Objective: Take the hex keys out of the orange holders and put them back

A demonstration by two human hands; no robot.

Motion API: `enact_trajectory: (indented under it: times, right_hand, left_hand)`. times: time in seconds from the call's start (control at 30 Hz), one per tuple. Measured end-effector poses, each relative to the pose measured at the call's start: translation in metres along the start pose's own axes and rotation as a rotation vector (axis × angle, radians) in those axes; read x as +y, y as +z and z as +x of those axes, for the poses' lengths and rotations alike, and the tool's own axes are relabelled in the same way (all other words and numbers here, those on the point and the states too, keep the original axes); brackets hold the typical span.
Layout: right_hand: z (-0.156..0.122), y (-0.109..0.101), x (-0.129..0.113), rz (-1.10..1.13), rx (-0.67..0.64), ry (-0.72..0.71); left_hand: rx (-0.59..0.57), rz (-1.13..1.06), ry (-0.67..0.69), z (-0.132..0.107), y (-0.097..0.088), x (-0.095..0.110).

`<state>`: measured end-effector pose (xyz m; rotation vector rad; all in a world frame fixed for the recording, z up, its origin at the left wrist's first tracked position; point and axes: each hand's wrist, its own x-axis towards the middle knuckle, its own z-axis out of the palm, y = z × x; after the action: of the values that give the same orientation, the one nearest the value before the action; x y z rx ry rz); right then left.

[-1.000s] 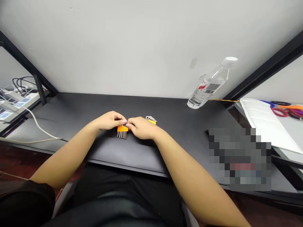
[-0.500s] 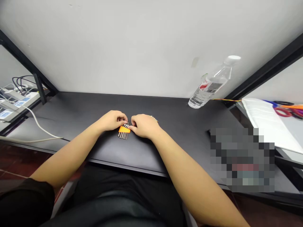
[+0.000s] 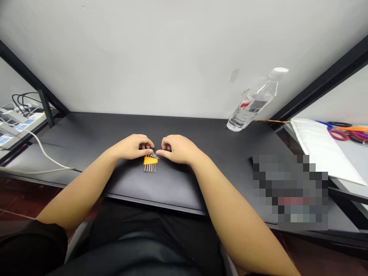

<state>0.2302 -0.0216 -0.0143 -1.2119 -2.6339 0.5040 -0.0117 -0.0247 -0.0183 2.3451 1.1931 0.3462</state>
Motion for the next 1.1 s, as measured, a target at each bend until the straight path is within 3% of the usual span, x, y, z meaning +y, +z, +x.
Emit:
enact_trajectory:
  times: [0.17,0.3,0.43,0.57,0.67,0.8,0.97,1.1]
  right_hand:
    - [0.003,0.004,0.003,-0.046,0.044,-0.026]
    - [-0.003,-0.010,0.018,-0.024,0.102,-0.017]
    - [-0.015,-0.028,0.048,-0.025,0.007,0.039]
    - [-0.021,-0.032,0.067,-0.015,-0.074,0.061]
    - [-0.018,-0.029,0.061,-0.019,-0.100,0.076]
    - [-0.009,-0.022,0.036,-0.022,-0.140,0.003]
    - [0.002,-0.010,0.007,-0.029,-0.129,-0.072]
    - [0.002,-0.008,0.011,0.008,-0.121,-0.117]
  left_hand:
    - [-0.072,0.020,0.047,0.000,0.001,0.004]
    - [-0.122,0.031,0.087,-0.003,-0.002,0.007]
    - [-0.124,0.058,0.068,-0.006,-0.003,0.008]
    - [-0.063,0.094,0.003,-0.005,-0.003,0.003]
    - [-0.015,0.147,-0.071,-0.004,-0.004,0.000]
    - [0.037,0.191,-0.145,0.000,-0.002,0.001]
    - [0.026,0.178,-0.113,0.004,0.004,0.007]
    - [0.011,0.116,-0.069,0.002,0.003,0.002]
